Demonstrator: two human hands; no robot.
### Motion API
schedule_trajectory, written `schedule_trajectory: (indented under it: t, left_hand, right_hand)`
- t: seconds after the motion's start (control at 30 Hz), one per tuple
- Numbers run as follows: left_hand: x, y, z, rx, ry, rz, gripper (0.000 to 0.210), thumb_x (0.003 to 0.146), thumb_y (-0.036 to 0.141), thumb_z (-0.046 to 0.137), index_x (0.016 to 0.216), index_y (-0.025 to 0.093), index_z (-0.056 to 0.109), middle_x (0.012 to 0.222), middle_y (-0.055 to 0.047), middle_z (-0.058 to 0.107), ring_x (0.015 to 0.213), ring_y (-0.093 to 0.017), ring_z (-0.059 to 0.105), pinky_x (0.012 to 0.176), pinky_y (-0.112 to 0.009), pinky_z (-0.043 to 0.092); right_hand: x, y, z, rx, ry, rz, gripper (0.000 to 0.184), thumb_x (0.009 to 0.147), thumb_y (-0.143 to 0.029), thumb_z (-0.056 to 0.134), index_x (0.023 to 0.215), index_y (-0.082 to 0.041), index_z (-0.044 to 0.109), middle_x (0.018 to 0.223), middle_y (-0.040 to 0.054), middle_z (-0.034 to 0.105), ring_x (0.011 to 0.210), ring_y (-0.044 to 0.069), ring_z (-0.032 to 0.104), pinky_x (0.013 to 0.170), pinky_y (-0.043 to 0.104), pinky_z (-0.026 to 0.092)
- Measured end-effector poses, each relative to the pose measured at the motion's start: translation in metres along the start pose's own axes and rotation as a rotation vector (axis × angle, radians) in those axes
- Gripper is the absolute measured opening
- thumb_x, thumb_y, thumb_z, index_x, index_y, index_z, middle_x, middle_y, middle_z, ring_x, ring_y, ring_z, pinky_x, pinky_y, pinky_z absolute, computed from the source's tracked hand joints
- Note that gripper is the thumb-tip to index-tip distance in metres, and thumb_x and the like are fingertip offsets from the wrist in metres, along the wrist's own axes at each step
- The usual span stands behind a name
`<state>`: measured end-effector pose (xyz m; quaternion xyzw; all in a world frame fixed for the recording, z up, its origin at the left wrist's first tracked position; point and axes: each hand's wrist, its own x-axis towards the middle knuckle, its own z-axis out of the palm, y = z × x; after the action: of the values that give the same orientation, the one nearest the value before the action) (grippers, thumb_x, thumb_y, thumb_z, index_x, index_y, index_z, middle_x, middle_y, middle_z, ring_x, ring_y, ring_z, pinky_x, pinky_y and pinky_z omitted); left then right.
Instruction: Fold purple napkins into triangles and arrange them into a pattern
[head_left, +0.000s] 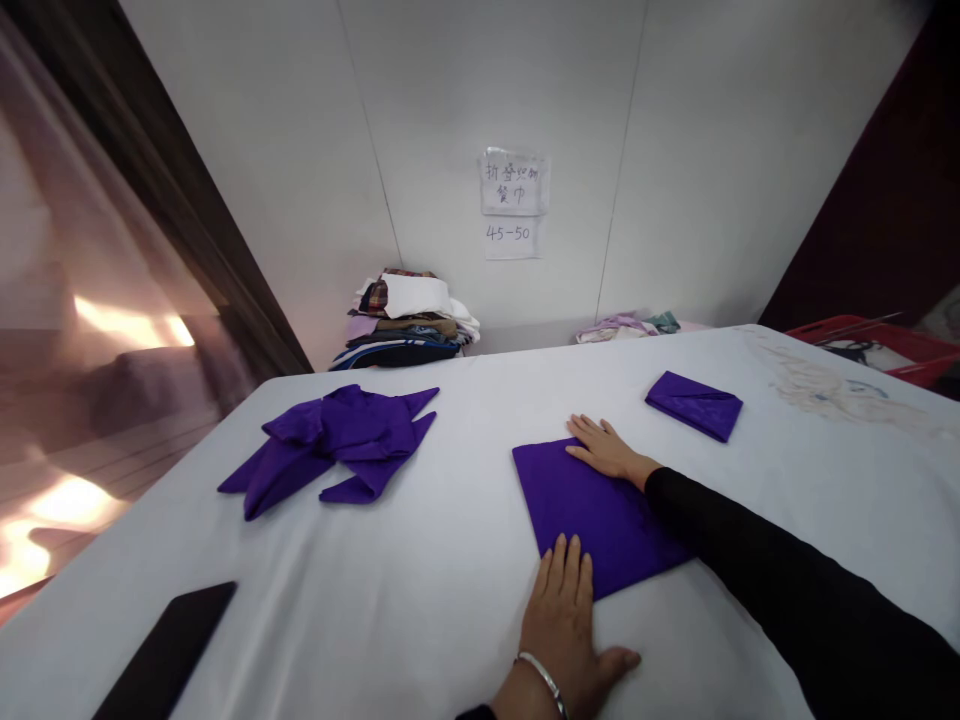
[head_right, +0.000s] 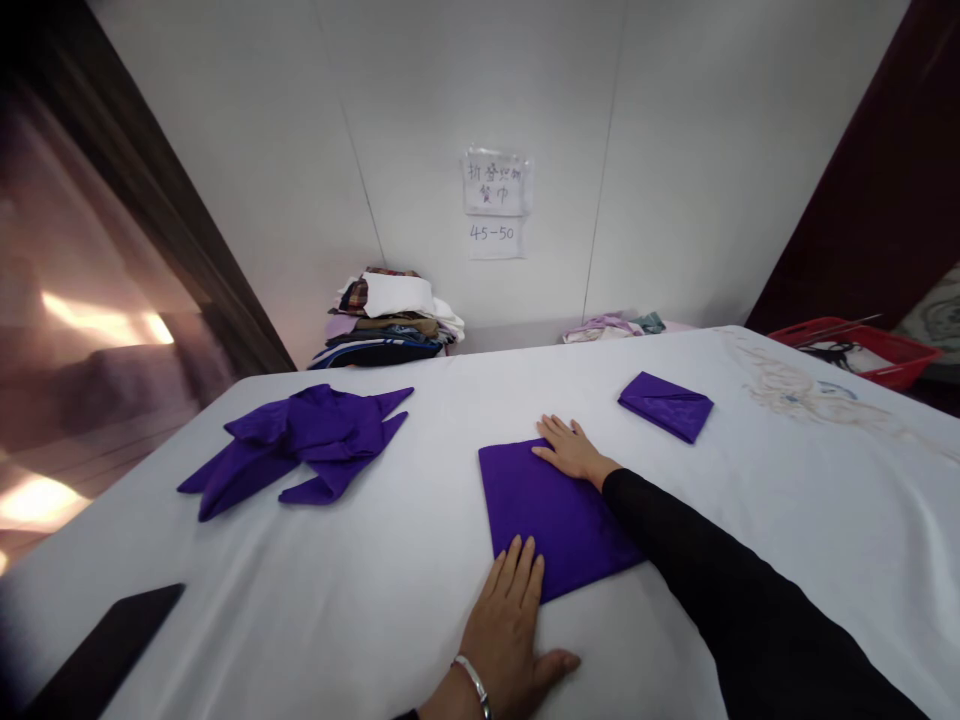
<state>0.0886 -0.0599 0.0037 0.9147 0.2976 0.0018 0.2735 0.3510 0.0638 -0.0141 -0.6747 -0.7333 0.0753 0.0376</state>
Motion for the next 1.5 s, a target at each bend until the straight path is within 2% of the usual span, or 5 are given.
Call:
schedule_trajectory:
  t: [0.23, 0.47, 0.7, 1.23, 1.5]
  left_hand:
    - [-0.003, 0.001, 0.000, 0.003, 0.024, 0.006, 0.084, 0.078, 0.063, 0.036, 0.141, 0.009, 0.018, 0.149, -0.012, 0.004, 0.135, -0.029, -0.004, 0.111, -0.049, 0.010]
    - [-0.003, -0.002, 0.005, 0.046, 0.092, 0.022, 0.084, 0.079, 0.065, 0.032, 0.140, 0.009, 0.019, 0.149, -0.012, 0.006, 0.136, -0.027, -0.001, 0.112, -0.046, 0.011]
    - [-0.003, -0.002, 0.005, 0.107, 0.112, 0.036, 0.087, 0.078, 0.068, 0.028, 0.140, 0.008, 0.020, 0.149, -0.013, 0.009, 0.136, -0.027, 0.000, 0.111, -0.046, 0.011]
    - [0.004, -0.007, 0.015, 0.227, 0.124, 0.037, 0.092, 0.076, 0.074, 0.019, 0.141, 0.009, 0.017, 0.149, -0.012, 0.009, 0.137, -0.028, 0.001, 0.111, -0.044, 0.010]
    - [0.003, -0.003, 0.010, 0.161, 0.155, 0.023, 0.087, 0.079, 0.071, 0.019, 0.140, 0.009, 0.022, 0.147, -0.014, 0.019, 0.136, -0.028, 0.011, 0.110, -0.044, 0.014]
  right_hand:
    - [-0.011, 0.008, -0.012, -0.014, 0.028, 0.192, 0.073, 0.086, -0.063, 0.016, 0.141, -0.016, 0.022, 0.147, 0.0130, 0.018, 0.135, 0.027, 0.010, 0.105, 0.053, 0.010]
    - [-0.069, -0.056, 0.004, 0.046, 0.013, -0.208, 0.066, 0.088, -0.061, 0.020, 0.142, -0.025, 0.018, 0.148, 0.0058, 0.016, 0.135, 0.022, 0.009, 0.108, 0.048, 0.007]
    - [-0.095, -0.013, -0.005, -0.038, 0.045, 0.130, 0.069, 0.086, -0.062, 0.022, 0.140, -0.019, 0.028, 0.146, 0.0129, 0.022, 0.134, 0.027, 0.015, 0.105, 0.053, 0.012]
    - [-0.181, 0.005, 0.010, -0.060, 0.131, 0.295, 0.061, 0.089, -0.055, 0.022, 0.139, -0.023, 0.028, 0.146, 0.0087, 0.023, 0.134, 0.025, 0.015, 0.105, 0.054, 0.015]
    - [-0.201, -0.044, 0.012, -0.045, 0.142, -0.143, 0.060, 0.090, -0.054, 0.028, 0.142, -0.027, 0.019, 0.147, 0.0054, 0.019, 0.135, 0.023, 0.012, 0.107, 0.050, 0.011]
